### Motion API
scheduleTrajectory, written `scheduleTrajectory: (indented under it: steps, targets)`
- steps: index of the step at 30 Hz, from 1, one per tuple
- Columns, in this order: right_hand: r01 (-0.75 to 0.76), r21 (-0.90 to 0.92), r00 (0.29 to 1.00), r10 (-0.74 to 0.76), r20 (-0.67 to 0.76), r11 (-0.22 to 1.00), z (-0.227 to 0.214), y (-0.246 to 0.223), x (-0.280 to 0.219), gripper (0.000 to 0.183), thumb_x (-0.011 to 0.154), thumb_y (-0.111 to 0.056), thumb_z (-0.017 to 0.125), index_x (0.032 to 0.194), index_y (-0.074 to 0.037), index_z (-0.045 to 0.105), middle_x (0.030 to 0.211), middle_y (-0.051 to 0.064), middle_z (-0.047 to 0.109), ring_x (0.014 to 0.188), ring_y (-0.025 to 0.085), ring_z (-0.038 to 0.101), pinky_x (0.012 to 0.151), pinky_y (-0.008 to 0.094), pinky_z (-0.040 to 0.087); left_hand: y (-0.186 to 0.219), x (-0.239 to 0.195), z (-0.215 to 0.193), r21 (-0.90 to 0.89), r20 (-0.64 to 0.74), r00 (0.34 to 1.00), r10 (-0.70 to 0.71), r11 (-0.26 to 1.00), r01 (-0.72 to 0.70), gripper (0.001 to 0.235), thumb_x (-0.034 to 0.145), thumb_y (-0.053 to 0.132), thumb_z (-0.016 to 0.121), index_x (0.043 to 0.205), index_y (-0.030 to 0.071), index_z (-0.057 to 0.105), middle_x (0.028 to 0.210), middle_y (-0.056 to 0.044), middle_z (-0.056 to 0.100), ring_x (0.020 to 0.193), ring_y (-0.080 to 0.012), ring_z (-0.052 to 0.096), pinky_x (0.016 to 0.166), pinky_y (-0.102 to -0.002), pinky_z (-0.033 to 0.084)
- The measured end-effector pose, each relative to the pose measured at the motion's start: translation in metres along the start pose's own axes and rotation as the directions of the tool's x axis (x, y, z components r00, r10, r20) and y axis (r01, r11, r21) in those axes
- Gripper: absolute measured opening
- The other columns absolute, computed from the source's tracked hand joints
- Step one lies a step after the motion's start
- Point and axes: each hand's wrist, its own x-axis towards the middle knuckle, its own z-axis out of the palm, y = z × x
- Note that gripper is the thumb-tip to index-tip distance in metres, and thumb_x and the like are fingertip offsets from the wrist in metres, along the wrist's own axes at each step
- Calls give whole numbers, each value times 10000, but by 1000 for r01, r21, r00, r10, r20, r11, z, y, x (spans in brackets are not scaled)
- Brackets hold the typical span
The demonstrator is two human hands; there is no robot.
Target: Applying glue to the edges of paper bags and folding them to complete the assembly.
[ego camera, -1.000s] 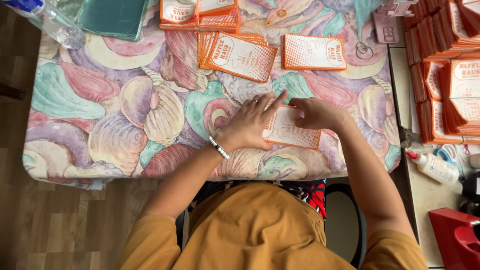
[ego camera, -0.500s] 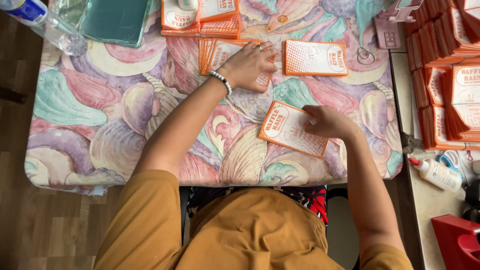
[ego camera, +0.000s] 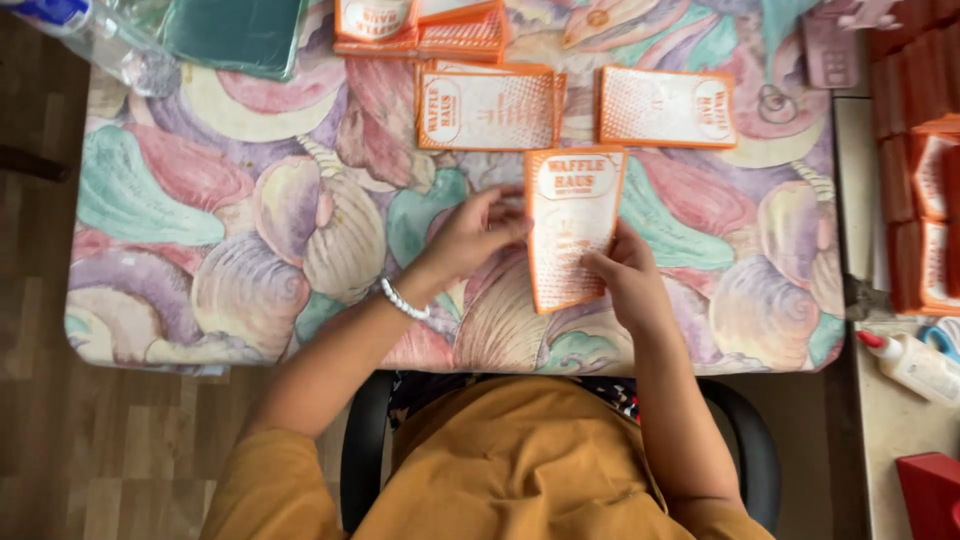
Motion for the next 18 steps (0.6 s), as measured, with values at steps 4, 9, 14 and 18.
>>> scheduleTrajectory:
  steps: [4,9,14,18]
  targets:
    - [-3,-98,999,7,44,995,43,-6,2,350,870,6,721,1211,10,642,1020,122,724,931,197,684,830,379,598,-45,-12,-36,-13,-183,983,-13,1000,11,418,923,42,741,1318,-6,612,1014,-158,762,875,-199,741,693,-347,662]
    - [-8,-411,990,-51,-132,912,31,20,23,338,845,-232,886,1090,-84,707,805,78,744,677,147,698,575,314,584,0,-26,-61,593,-356,917,179,802,73,721,696,248,965,1318,145,614,750,-69,756,628,-148,724,511,-262,549]
    - [-43,-584,975,-94,-202,810,-26,14,27,258,853,-233,858,1021,-98,716,743,66,700,555,138,632,433,290,513,28,-44,-70,752,-368,896,250,646,128,856,720,225,946,1446,150,498,881,-129,757,810,-314,754,694,-407,588]
    - [26,-806,972,-204,-119,591,-93,19,40,286,920,-244,854,1074,-46,716,755,132,682,658,207,624,556,357,479,61,-71,-62,984,10,847,531,144,-102,669,1016,257,704,1546,-4,391,1446,-292,451,1351,-450,459,1098,-531,422]
